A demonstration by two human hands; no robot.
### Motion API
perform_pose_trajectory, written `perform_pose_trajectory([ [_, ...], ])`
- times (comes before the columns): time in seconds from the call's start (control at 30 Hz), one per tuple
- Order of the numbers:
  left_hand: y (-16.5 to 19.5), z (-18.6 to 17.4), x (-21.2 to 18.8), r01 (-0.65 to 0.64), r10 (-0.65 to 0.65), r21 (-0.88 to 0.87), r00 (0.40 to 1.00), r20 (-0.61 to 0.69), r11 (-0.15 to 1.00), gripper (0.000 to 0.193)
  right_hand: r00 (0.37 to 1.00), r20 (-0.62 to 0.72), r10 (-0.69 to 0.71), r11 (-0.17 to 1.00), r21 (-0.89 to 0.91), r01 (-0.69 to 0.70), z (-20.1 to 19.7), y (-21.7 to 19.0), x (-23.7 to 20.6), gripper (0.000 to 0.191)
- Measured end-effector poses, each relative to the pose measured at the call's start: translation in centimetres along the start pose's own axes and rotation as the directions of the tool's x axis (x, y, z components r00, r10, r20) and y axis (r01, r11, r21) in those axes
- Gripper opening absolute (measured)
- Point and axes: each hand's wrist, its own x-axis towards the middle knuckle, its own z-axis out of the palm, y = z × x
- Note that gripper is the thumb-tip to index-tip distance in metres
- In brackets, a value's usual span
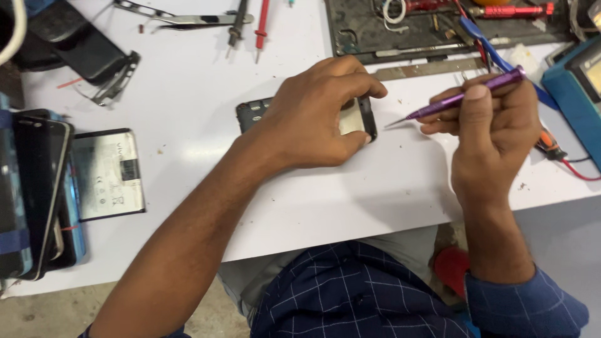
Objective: The person uses a purple precision screwdriver to pry and separate the screen from the back housing of a smartphone. They repeatedly work along the edges and corners to loosen the device, then rotate and inspect the phone to check the separation progress.
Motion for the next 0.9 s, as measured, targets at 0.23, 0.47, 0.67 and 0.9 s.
perform_pose_trajectory([
  [0.23,0.65,0.30,0.01,-0.026,0.023,0.067,0.999,0.045,0.997,0.054,0.999,-0.011,0.040,0.999,0.035,-0.040,-0.29,1.27,-0.88,0.021],
  [0.47,0.74,0.23,0.08,-0.006,0.003,0.067,0.999,0.047,0.998,0.051,0.996,0.017,0.082,0.994,0.065,-0.083,-0.39,1.20,-0.82,0.024],
  [0.67,0.73,0.25,0.01,-0.023,0.020,0.065,0.999,0.043,0.998,0.050,0.998,0.013,0.060,0.998,0.019,-0.060,-0.27,1.06,-0.78,0.024],
  [0.9,0.57,0.41,-0.09,-0.016,0.014,0.055,0.999,0.045,0.998,0.050,0.999,0.019,0.044,0.999,0.016,-0.045,-0.18,1.00,-0.59,0.024],
])
